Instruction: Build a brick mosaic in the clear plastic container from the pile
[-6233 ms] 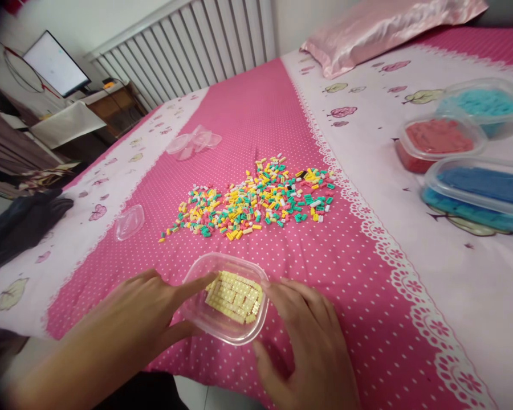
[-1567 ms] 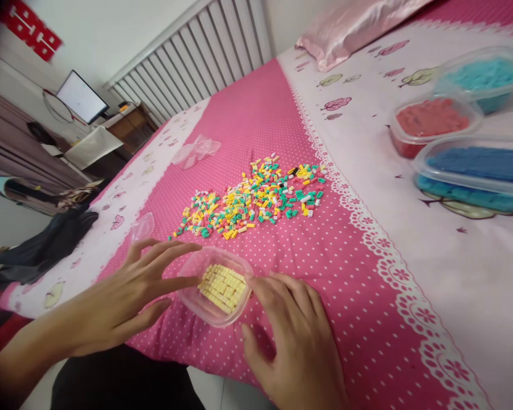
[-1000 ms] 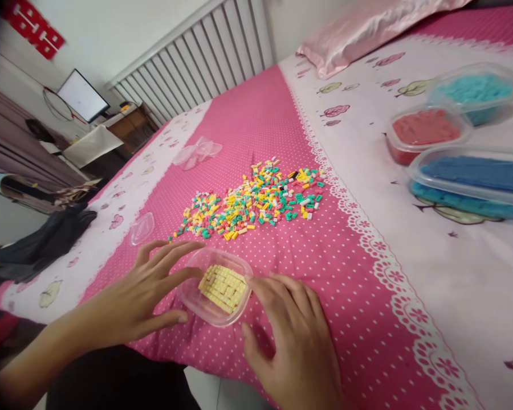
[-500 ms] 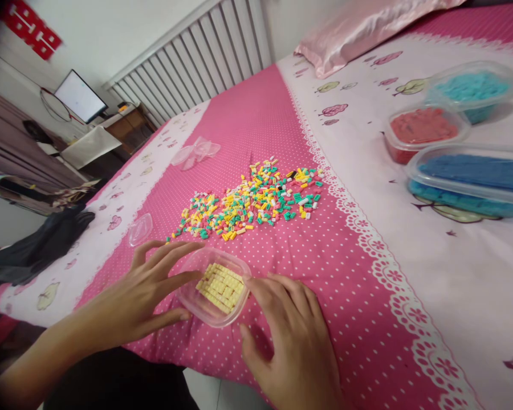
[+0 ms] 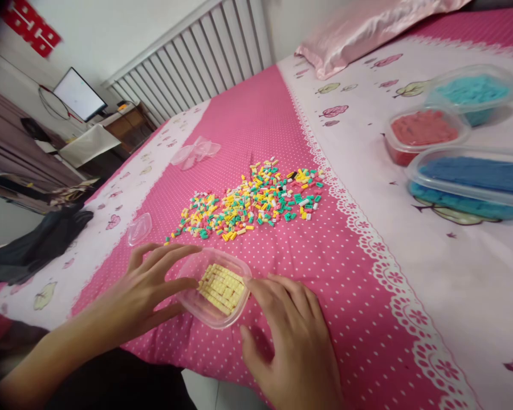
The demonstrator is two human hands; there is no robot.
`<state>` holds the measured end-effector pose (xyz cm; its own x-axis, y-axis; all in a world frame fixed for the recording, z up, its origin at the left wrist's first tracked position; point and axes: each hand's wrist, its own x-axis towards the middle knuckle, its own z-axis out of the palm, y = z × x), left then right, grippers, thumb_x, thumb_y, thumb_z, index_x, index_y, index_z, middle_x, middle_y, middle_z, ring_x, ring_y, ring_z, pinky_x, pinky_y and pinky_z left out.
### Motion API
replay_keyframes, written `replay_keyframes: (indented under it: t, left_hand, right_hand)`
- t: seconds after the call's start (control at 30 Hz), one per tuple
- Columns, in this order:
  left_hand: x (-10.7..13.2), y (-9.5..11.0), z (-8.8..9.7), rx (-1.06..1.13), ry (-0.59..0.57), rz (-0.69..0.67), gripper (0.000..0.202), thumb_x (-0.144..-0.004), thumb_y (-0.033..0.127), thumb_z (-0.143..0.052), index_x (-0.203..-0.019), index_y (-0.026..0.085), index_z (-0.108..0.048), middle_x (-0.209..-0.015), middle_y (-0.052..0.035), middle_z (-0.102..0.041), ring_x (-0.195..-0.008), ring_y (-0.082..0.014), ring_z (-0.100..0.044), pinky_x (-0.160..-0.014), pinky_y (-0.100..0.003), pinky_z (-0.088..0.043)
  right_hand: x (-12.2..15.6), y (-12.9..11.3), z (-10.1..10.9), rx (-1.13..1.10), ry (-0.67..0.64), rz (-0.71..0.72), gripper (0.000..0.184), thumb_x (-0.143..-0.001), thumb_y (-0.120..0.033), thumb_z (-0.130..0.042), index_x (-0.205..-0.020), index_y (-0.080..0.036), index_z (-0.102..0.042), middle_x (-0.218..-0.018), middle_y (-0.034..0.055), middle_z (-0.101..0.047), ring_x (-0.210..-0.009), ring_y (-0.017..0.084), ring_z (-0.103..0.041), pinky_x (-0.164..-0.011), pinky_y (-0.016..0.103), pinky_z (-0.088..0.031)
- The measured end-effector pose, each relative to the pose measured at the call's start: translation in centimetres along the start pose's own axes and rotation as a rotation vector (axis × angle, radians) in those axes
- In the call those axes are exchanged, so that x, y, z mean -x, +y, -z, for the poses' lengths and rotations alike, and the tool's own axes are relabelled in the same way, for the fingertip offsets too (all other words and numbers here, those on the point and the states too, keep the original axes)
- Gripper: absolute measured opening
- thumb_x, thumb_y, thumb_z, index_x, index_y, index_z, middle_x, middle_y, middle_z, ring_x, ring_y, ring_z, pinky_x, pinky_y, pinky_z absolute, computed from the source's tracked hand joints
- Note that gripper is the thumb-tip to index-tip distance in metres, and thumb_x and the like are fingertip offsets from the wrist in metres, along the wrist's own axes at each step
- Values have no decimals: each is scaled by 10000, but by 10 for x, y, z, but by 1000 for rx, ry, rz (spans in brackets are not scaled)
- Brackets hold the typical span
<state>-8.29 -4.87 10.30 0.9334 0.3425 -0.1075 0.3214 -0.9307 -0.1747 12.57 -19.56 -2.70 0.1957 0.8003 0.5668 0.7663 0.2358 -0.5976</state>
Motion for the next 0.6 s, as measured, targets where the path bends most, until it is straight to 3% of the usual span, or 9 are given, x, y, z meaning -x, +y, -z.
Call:
replay_keyframes:
  t: [0.1,0.23,0.3,0.43,0.6]
  left_hand:
    - [3,-1,-4,68,17,44,256,-945,342,-652,-1179,269,-577,-1488,-121,-468,-1334,-335,-460,-1082,-558,-293]
    - [6,1,-24,415,75,208,850,-773,612,-768,-1418,271,-332,-1498,-167,-447,-1367,-341,-479,-1068,-514,-454]
    - [4,3,-41,611,120,268,1042,-739,601,-804,-1519,308,-178,-1562,-175,-377,-1407,-352,-458,-1103,-535,-463]
    - [-2,7,-76,985,259,287,1090,-744,456,-856,-1557,360,-135,-1615,-163,-312,-1452,-359,-417,-1169,-551,-420]
    - [-7,8,-99,1239,362,281,1054,-782,400,-830,-1559,372,-117,-1557,-165,-424,-1370,-350,-526,-1109,-531,-491]
  right_hand:
    - [1,0,0,-1,1,-2,451,-870,-197,-556,-1317,-153,-516,-1216,89,-680,-1160,273,-516,-950,437,-409]
    - [2,1,1,6,-9,0,482,-862,-210,-559,-1339,-175,-495,-1220,90,-680,-1159,282,-543,-948,468,-449]
    - [3,1,0,18,-2,13,494,-859,-216,-546,-1348,-178,-485,-1208,100,-678,-1144,284,-566,-935,479,-480]
    - [4,3,-5,31,7,13,553,-851,-211,-540,-1394,-185,-443,-1220,113,-662,-1141,278,-599,-926,485,-528]
    - [18,7,2,53,-13,-44,544,-907,-250,-515,-1435,-209,-390,-1299,109,-647,-1202,253,-620,-963,446,-555]
